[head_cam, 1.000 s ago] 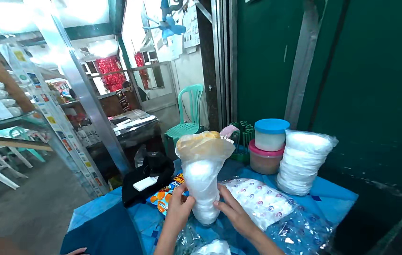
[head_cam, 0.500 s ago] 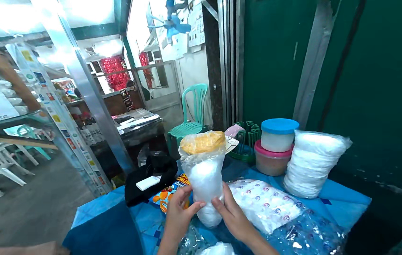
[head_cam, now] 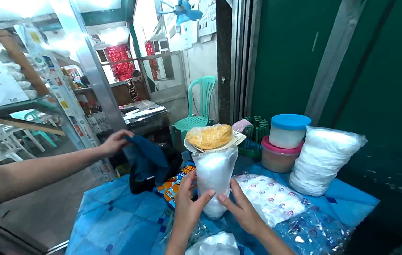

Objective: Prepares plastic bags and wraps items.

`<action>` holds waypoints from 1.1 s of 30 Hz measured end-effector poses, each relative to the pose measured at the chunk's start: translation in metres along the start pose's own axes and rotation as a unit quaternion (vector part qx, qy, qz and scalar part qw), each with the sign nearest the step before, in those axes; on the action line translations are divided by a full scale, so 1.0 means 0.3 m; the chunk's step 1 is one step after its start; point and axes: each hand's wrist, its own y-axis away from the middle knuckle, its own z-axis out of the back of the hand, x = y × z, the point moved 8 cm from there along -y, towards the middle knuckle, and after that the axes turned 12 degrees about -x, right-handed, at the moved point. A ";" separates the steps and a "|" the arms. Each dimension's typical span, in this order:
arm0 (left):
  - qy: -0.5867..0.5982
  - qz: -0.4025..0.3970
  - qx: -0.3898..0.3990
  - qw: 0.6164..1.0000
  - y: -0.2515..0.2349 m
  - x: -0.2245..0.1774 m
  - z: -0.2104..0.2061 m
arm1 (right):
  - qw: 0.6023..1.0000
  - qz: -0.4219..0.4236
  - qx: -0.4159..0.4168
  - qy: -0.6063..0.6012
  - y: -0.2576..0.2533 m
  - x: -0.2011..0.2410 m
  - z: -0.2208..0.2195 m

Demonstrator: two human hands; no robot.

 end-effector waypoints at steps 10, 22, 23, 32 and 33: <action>0.039 0.008 -0.032 0.999 0.021 0.039 -0.016 | 0.999 0.002 -0.029 -0.041 0.016 0.021 0.003; -0.017 -0.009 0.004 1.000 0.100 -0.048 0.103 | 0.993 0.101 -0.005 0.062 0.168 0.258 0.154; -0.001 -0.013 0.037 0.999 0.116 -0.057 0.107 | 0.988 0.121 0.041 0.083 0.216 0.268 0.135; -0.235 -0.059 0.321 0.916 0.302 -0.011 -0.096 | 0.984 0.120 0.016 0.131 0.282 0.245 0.083; -0.241 -0.064 0.313 0.916 0.300 0.001 -0.100 | 0.985 0.116 -0.005 0.130 0.272 0.255 0.096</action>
